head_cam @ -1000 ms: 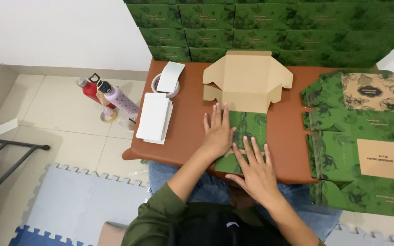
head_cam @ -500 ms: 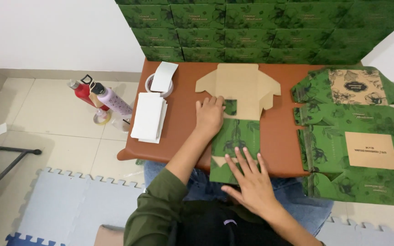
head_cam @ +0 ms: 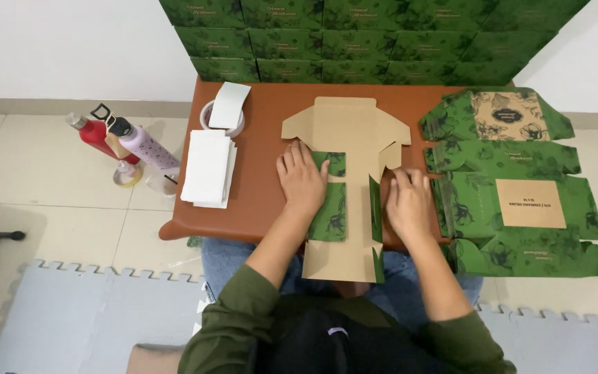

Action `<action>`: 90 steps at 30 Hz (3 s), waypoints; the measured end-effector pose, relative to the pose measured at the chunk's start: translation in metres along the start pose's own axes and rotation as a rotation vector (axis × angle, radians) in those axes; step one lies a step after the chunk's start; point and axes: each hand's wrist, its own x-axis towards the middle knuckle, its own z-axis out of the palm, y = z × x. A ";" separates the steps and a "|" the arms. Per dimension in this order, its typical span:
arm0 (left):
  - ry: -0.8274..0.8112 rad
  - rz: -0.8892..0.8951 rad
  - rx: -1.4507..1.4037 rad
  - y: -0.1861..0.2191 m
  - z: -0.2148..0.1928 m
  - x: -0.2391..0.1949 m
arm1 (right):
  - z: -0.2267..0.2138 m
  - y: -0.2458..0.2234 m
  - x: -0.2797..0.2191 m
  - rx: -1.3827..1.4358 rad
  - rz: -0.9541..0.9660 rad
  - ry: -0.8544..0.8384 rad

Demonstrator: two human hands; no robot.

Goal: The person assembles small green cardboard boxes by folding the flat pieces into shape, inserting a white paper insert, and closing the lid. The finished boxes are stacked on a pile behind the table.

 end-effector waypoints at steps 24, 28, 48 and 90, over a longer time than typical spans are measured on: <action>-0.102 0.365 -0.050 -0.017 0.067 0.061 | 0.009 -0.054 0.034 0.117 -0.006 0.000; -0.189 0.325 -0.100 -0.015 0.051 0.060 | -0.015 -0.084 0.039 0.266 -0.038 -0.095; -0.099 0.311 0.015 -0.009 0.068 0.090 | 0.039 -0.065 0.147 0.151 -0.114 -0.234; 0.033 0.532 -0.324 0.010 -0.090 -0.067 | -0.102 -0.015 -0.044 0.263 -0.294 0.047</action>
